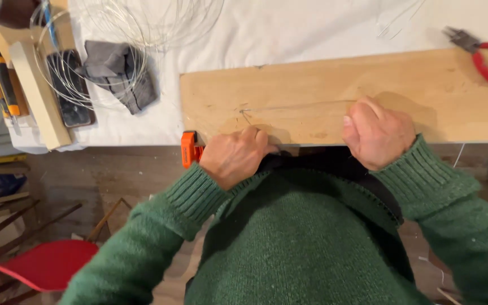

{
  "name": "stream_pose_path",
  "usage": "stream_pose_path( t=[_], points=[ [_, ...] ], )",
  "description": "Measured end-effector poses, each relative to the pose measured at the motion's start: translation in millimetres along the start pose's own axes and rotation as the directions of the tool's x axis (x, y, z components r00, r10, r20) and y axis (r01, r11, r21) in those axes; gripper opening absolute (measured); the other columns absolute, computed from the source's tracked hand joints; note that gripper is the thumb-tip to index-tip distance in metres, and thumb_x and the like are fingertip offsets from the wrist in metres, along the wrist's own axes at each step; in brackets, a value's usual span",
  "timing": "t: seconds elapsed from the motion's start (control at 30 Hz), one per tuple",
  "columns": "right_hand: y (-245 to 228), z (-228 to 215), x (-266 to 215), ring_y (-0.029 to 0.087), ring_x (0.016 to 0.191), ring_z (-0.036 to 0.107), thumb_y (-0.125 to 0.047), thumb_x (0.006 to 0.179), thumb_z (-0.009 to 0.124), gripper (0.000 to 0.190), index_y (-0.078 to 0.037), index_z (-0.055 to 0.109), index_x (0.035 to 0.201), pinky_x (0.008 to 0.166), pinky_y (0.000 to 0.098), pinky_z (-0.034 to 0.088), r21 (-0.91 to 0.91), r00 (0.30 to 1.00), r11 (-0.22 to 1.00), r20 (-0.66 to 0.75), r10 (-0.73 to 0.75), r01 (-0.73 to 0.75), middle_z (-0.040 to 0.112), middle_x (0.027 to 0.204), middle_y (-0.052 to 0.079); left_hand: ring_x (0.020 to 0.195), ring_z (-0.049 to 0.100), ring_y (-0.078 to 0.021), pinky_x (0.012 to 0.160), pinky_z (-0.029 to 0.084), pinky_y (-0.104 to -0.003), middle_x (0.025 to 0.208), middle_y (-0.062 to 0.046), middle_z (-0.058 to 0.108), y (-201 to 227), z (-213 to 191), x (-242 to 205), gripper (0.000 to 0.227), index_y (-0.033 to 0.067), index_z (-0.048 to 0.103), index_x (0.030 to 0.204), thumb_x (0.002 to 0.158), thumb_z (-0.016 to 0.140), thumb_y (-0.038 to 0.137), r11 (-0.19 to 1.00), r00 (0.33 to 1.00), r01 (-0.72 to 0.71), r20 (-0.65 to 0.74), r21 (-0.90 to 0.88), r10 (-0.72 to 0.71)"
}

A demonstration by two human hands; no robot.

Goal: Measuring and cutting lengths of wire on a wooden workbench.

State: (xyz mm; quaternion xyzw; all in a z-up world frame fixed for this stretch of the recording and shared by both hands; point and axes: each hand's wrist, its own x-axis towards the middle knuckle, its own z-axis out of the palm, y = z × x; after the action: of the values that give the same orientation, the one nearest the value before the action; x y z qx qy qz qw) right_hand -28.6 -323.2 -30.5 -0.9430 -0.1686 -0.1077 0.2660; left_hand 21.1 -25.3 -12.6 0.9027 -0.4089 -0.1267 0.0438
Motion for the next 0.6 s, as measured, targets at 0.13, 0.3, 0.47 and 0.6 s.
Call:
stream_pose_path(
  t=[0.13, 0.3, 0.47, 0.6],
  points=[
    [18, -23, -17, 0.028, 0.073, 0.056, -0.014, 0.092, 0.068, 0.017, -0.006, 0.057, 0.083, 0.065, 0.0399, 0.048, -0.044, 0.988, 0.988, -0.048, 0.144, -0.146, 0.062, 0.111, 0.013, 0.062, 0.068, -0.0244, 0.036, 0.046, -0.037, 0.089, -0.009, 0.066, -9, -6, -24, 0.016, 0.0124, 0.066, 0.109, 0.098, 0.057, 0.021, 0.997, 0.990, 0.038, -0.133, -0.073, -0.047],
    [58, -61, -23, 0.026, 0.105, 0.057, -0.020, 0.095, 0.079, 0.025, -0.001, 0.064, 0.102, 0.089, 0.0385, 0.053, -0.428, 0.988, 0.892, -0.106, 0.111, -0.146, 0.059, 0.124, 0.012, 0.065, 0.067, -0.0230, 0.052, 0.050, -0.039, 0.075, -0.004, 0.063, -6, -7, -38, 0.016, 0.0113, 0.057, 0.090, 0.100, 0.063, 0.022, 0.970, 0.903, 0.237, -0.356, -0.054, -0.240],
    [96, -55, -45, 0.025, 0.108, 0.059, -0.016, 0.093, 0.084, 0.030, -0.007, 0.072, 0.119, 0.094, 0.0366, 0.054, -0.588, 0.975, 0.779, -0.105, 0.195, -0.219, 0.058, 0.116, 0.008, 0.061, 0.065, -0.0252, 0.050, 0.046, -0.042, 0.068, -0.005, 0.063, 2, -3, -15, 0.028, 0.0106, 0.054, 0.084, 0.102, 0.067, 0.026, 0.895, 0.746, 0.441, -0.529, -0.064, -0.405],
    [125, -51, -51, 0.028, 0.106, 0.064, -0.010, 0.097, 0.082, 0.031, -0.001, 0.068, 0.123, 0.090, 0.0359, 0.055, -0.364, 0.959, 0.890, -0.175, 0.224, -0.274, 0.058, 0.127, 0.016, 0.058, 0.064, -0.0267, 0.049, 0.046, -0.042, 0.066, -0.007, 0.065, 10, 1, -10, 0.026, 0.0102, 0.056, 0.084, 0.101, 0.068, 0.026, 0.868, 0.677, 0.477, -0.573, -0.138, -0.463]
  ],
)
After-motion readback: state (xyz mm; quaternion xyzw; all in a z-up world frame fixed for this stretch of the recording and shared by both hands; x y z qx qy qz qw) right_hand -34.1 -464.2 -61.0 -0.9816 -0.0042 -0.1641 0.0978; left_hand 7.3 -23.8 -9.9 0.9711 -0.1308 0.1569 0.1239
